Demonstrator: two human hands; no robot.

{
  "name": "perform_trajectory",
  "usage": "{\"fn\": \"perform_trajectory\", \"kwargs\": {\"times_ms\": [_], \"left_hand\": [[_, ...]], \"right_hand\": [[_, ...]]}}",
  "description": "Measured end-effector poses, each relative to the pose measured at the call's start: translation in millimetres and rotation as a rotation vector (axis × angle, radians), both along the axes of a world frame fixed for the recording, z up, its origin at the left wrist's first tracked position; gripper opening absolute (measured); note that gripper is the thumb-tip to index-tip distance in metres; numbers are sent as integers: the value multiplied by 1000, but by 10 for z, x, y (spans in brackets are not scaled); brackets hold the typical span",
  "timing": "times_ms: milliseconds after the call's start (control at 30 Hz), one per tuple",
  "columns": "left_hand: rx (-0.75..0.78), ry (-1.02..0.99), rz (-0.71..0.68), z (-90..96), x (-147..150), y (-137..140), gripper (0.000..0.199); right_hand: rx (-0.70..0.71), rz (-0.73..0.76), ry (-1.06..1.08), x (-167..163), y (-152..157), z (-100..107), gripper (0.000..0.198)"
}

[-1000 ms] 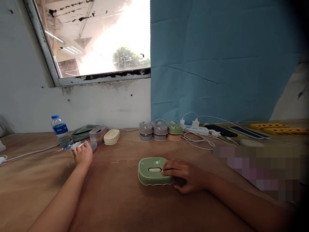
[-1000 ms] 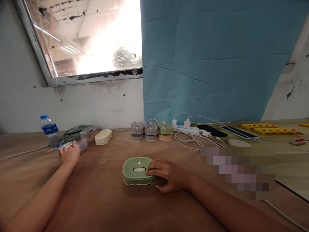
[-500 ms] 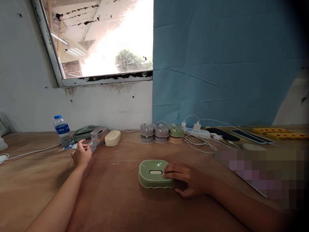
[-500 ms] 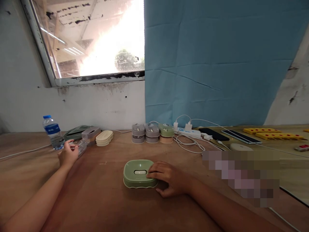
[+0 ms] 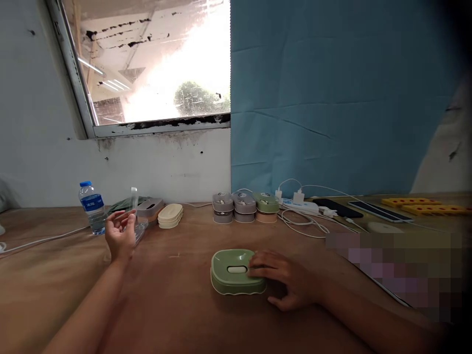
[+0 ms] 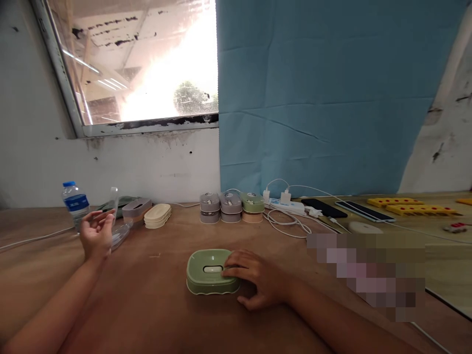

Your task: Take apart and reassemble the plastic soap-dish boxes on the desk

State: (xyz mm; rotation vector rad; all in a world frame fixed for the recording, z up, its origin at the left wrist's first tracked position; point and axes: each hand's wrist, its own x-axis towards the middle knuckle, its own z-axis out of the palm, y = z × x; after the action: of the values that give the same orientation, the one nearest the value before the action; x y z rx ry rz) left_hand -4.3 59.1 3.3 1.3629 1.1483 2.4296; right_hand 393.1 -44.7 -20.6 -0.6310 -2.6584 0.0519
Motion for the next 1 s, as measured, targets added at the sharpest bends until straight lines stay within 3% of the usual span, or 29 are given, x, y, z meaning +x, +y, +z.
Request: {"fn": "perform_trajectory", "kwargs": {"times_ms": [67,200,333,467,667,833,933,1000], "left_hand": [[3,-144,-255,162,195,-107,33],[-170,-309,-710,425,629,-399,36],[-305,-281,-1016,493,1008,-658,38],[-399,-280,-1235,470,1270,-818,37],[-451,-286,-1381,475,1430,-873,33],[-393,-228,-1378,430,1562,-896,27],[-309,-99,-1339,388,1663,-965,23],[-300,33,-1359,361,1717,-1029,25]], "right_hand": [[40,-32,55,-17,-22,23,62],[105,-190,219,-128,-116,151,61],[85,-303,353,-306,-249,384,66],[-51,-371,474,-436,-362,574,76],[-133,-483,494,-464,-449,661,82],[-258,-480,494,-383,-430,743,92],[-318,-488,418,-334,-384,806,93],[-448,-471,418,-341,-353,808,92]]}}
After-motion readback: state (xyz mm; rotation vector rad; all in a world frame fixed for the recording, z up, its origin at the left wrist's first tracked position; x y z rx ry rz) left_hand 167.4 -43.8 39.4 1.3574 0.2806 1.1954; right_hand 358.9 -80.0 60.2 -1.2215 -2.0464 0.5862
